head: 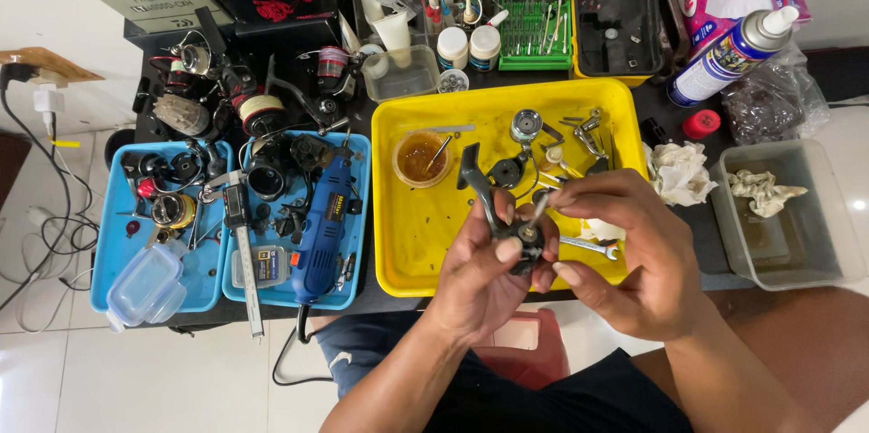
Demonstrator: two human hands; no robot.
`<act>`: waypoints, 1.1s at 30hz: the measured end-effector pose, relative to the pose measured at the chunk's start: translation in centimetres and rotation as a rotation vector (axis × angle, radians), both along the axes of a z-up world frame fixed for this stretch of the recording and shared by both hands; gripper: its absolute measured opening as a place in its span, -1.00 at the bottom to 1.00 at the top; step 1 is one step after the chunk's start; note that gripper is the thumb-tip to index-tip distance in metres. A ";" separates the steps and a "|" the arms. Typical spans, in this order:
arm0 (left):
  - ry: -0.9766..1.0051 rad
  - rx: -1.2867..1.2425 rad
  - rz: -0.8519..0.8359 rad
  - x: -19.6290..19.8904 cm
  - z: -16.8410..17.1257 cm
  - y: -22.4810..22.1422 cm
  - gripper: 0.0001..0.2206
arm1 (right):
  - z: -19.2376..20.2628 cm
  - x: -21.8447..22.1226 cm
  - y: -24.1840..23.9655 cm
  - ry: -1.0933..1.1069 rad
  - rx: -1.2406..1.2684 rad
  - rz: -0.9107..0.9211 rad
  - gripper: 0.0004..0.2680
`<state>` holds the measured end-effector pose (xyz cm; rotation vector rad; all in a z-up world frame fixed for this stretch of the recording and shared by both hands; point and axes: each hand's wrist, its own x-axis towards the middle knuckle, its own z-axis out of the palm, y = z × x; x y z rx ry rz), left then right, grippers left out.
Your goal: The person disassembles a fishing reel, removes small parts, applies lubricant with a syringe, and reassembles the reel using a screwdriver and wrench. The person handles the reel body, screws, and internal components throughout the process.
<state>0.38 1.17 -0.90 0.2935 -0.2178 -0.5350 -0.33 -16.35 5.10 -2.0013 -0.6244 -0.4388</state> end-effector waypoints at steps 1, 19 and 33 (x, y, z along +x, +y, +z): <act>0.001 0.000 -0.001 0.0 -0.3 -0.1 -0.78 | -0.1 0.0 -0.2 0.001 0.000 -0.001 -0.70; -0.879 0.856 0.343 0.5 1.9 2.3 -0.65 | 0.0 0.0 -0.4 0.126 -0.135 0.101 -0.77; -0.758 0.993 0.117 0.9 0.8 3.2 -0.57 | -0.6 0.8 -0.9 0.215 -0.167 0.315 -0.80</act>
